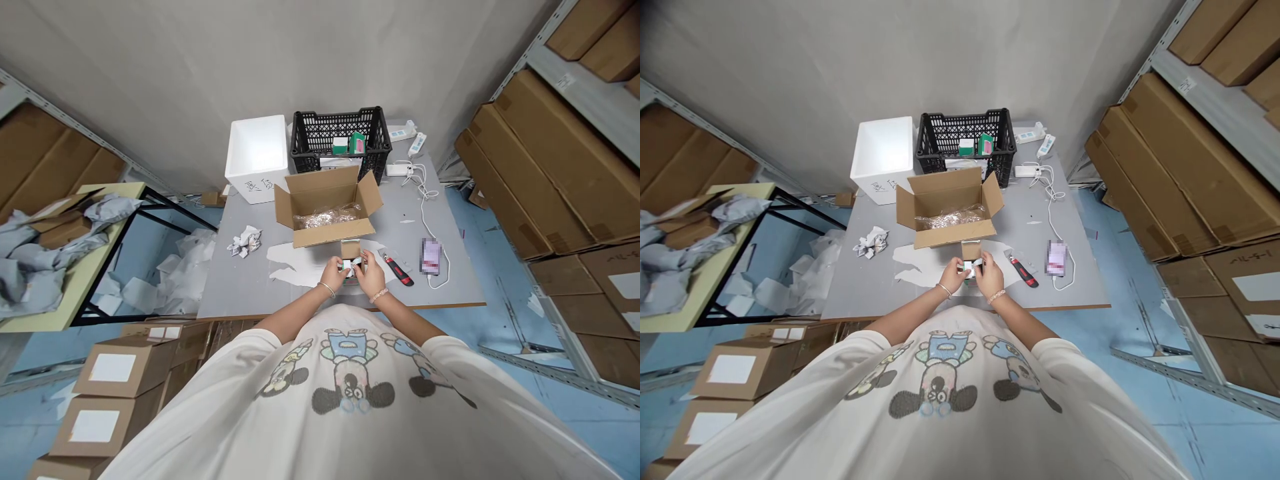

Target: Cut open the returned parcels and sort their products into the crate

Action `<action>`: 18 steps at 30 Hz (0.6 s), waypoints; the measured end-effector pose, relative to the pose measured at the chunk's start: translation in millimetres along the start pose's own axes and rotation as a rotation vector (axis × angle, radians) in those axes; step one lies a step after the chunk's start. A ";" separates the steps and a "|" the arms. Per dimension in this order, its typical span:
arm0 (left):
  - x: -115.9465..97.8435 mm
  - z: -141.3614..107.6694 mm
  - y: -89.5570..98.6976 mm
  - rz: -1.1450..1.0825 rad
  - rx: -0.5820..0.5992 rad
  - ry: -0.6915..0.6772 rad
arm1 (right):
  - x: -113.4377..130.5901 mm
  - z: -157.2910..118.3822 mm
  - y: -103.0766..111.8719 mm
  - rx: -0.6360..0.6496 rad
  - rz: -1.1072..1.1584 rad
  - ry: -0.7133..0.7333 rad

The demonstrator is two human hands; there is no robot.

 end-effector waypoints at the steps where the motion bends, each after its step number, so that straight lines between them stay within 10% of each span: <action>1: -2.2 0.1 0.3 0.014 0.001 -0.014 | -1.8 -1.5 0.9 -0.013 0.027 -0.017; 8: -43.8 -7.5 -1.9 0.261 0.015 -0.317 | -30.3 -3.6 0.5 -0.054 0.179 -0.247; 18: -26.6 15.5 -20.3 0.200 0.079 -0.210 | -45.9 -0.2 -3.4 -0.030 0.259 -0.334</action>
Point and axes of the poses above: each hand's wrist, its own z-axis towards the middle knuckle, its own y-axis out of the back of the hand, x = y × z, the point moved 10 cm from there along z, towards the middle knuckle, and after that the axes turned 3 degrees about -y, right-handed, at the moved point
